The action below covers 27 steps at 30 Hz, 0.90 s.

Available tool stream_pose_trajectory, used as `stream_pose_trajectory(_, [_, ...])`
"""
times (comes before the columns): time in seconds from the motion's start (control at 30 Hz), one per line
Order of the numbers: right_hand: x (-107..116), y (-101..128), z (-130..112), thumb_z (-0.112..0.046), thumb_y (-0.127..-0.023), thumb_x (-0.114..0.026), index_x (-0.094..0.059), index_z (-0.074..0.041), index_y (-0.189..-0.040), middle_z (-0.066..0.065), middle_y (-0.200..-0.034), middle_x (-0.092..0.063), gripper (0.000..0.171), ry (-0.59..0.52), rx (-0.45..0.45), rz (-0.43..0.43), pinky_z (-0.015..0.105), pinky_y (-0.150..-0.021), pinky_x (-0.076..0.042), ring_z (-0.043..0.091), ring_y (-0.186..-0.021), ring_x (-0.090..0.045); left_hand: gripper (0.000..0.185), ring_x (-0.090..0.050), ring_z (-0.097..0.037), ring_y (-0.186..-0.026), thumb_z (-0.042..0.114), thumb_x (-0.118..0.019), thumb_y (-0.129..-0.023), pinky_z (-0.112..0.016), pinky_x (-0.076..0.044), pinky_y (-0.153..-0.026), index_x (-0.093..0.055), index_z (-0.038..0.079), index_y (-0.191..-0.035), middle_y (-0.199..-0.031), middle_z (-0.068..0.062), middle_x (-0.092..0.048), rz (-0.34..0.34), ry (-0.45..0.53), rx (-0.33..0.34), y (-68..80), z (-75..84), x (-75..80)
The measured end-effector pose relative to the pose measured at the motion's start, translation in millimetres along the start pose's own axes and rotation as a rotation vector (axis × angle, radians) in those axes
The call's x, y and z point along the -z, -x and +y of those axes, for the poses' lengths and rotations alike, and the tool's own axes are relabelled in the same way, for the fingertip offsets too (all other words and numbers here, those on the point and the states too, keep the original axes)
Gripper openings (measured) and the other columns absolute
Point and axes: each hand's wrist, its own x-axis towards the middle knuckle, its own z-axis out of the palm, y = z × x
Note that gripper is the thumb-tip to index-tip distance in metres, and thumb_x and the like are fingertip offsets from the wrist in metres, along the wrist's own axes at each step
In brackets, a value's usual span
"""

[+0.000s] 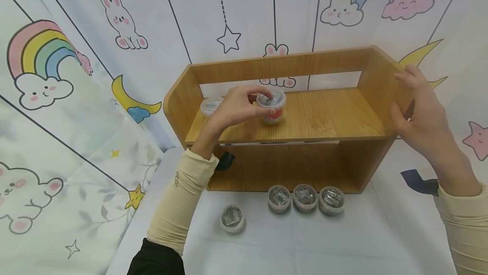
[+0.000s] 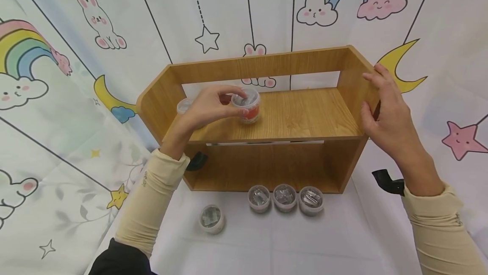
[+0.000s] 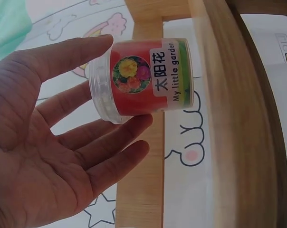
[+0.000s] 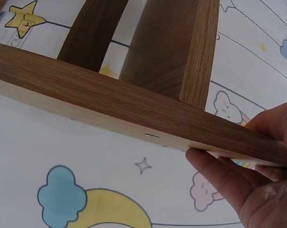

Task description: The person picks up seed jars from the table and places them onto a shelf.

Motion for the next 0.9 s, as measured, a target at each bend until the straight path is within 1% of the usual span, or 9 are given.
stream_pose_trajectory(0.2, [-1,1,0,0.014,-0.083,-0.057,-0.038,-0.011,-0.149,-0.002,-0.159,-0.028,0.074,0.023,0.021,0.019,0.003,-0.064,-0.031,0.025,-0.101,-0.041,0.032,-0.058,-0.021,-0.097,0.031,-0.081,-0.082,-0.031,-0.050,-0.079,-0.072,0.019,-0.110,-0.113,0.004,-0.066,0.016,-0.051,0.010,-1.9,-5.6,-2.9])
stream_pose_trajectory(0.3, [-1,1,0,0.014,-0.083,-0.057,-0.037,-0.011,-0.150,-0.002,-0.160,-0.027,0.074,0.018,0.018,0.014,0.002,-0.064,-0.031,0.026,-0.102,-0.042,0.032,-0.059,-0.020,-0.100,0.032,-0.080,-0.082,-0.031,-0.050,-0.083,-0.072,0.019,-0.111,-0.116,0.003,-0.066,0.007,-0.057,0.022,-2.2,-7.6,-3.8])
stream_pose_trajectory(0.47, [0,0,-1,0.014,-0.083,-0.056,-0.037,-0.009,-0.149,-0.001,-0.160,-0.026,0.073,0.010,0.016,0.012,0.002,-0.065,-0.030,0.033,-0.108,-0.042,0.034,-0.060,-0.020,-0.104,0.033,-0.080,-0.083,-0.031,-0.051,-0.087,-0.071,0.017,-0.112,-0.121,0.000,-0.065,-0.003,-0.067,0.034,-3.3,-9.3,-4.8])
stream_pose_trajectory(0.6, [-1,0,-2,0.015,-0.083,-0.056,-0.037,-0.010,-0.150,-0.001,-0.160,-0.027,0.074,0.009,0.021,0.014,0.002,-0.065,-0.030,0.031,-0.106,-0.042,0.034,-0.059,-0.019,-0.106,0.032,-0.079,-0.085,-0.031,-0.050,-0.089,-0.070,0.016,-0.114,-0.122,-0.002,-0.064,-0.006,-0.074,0.029,-4.3,-10.1,-5.3])
stream_pose_trajectory(0.77, [-1,0,-2,0.015,-0.083,-0.056,-0.036,-0.011,-0.150,-0.002,-0.160,-0.027,0.074,0.006,0.018,0.011,0.001,-0.064,-0.031,0.029,-0.105,-0.042,0.033,-0.059,-0.017,-0.104,0.031,-0.078,-0.086,-0.029,-0.051,-0.088,-0.070,0.014,-0.114,-0.120,-0.002,-0.064,-0.010,-0.069,0.021,-4.8,-11.0,-6.1])
stream_pose_trajectory(0.9, [-1,0,-3,0.013,-0.084,-0.056,-0.036,-0.011,-0.150,-0.003,-0.160,-0.025,0.073,0.001,-0.003,0.005,0.001,-0.064,-0.031,0.031,-0.111,-0.043,0.033,-0.059,-0.017,-0.105,0.030,-0.077,-0.086,-0.029,-0.050,-0.088,-0.070,0.014,-0.114,-0.121,-0.002,-0.064,-0.013,-0.067,0.024,-4.6,-11.1,-6.5])
